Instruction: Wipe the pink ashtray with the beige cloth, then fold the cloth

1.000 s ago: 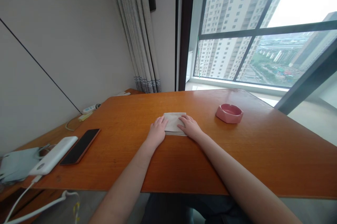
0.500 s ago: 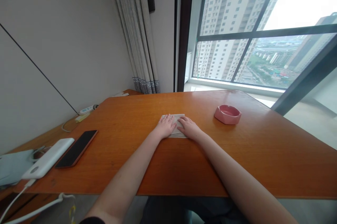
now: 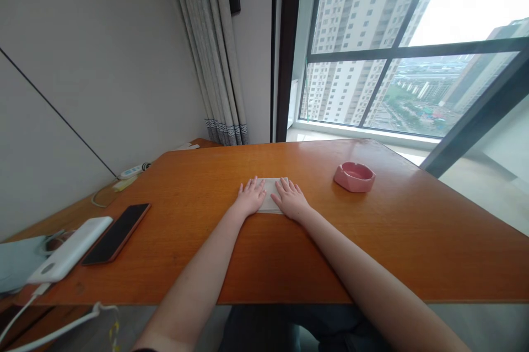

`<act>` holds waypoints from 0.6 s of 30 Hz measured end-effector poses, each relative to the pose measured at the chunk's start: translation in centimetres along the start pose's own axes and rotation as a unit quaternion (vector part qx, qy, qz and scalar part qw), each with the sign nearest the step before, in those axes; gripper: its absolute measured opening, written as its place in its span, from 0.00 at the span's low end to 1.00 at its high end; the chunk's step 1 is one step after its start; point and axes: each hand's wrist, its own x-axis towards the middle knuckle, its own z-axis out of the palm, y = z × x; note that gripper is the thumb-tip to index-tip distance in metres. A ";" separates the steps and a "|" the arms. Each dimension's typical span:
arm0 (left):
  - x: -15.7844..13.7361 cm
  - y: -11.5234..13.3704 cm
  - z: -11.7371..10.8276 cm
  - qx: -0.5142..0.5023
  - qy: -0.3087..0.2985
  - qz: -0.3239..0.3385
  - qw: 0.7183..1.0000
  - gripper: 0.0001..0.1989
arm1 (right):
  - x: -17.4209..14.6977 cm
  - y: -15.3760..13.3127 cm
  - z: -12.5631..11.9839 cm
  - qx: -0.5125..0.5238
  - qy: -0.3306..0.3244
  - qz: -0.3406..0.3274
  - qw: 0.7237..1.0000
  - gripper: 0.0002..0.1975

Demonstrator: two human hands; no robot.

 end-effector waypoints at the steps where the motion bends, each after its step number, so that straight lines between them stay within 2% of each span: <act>1: 0.0 -0.1 0.1 0.005 0.001 -0.006 1.000 0.30 | 0.0 0.1 0.2 0.001 -0.005 0.002 1.000 0.33; 3: -0.1 -0.2 0.2 0.015 0.017 -0.015 1.000 0.30 | 0.0 0.2 0.2 0.007 0.007 0.014 1.000 0.33; 6: -0.3 -0.2 0.1 0.009 0.053 -0.057 0.997 0.33 | -0.2 0.7 -0.3 0.022 0.054 0.078 0.995 0.34; 9: -0.5 -0.5 -0.3 -0.006 0.071 -0.102 0.992 0.35 | -0.2 1.6 -0.7 0.041 0.071 0.117 0.990 0.30; 15: -0.5 -0.9 -0.2 0.008 0.031 -0.051 0.998 0.34 | 0.2 1.5 -0.8 0.132 0.083 0.053 0.986 0.08; 18: -0.5 -0.9 -0.1 -0.013 0.036 -0.034 0.999 0.35 | -0.1 1.5 -2.0 0.207 0.076 0.058 0.974 0.03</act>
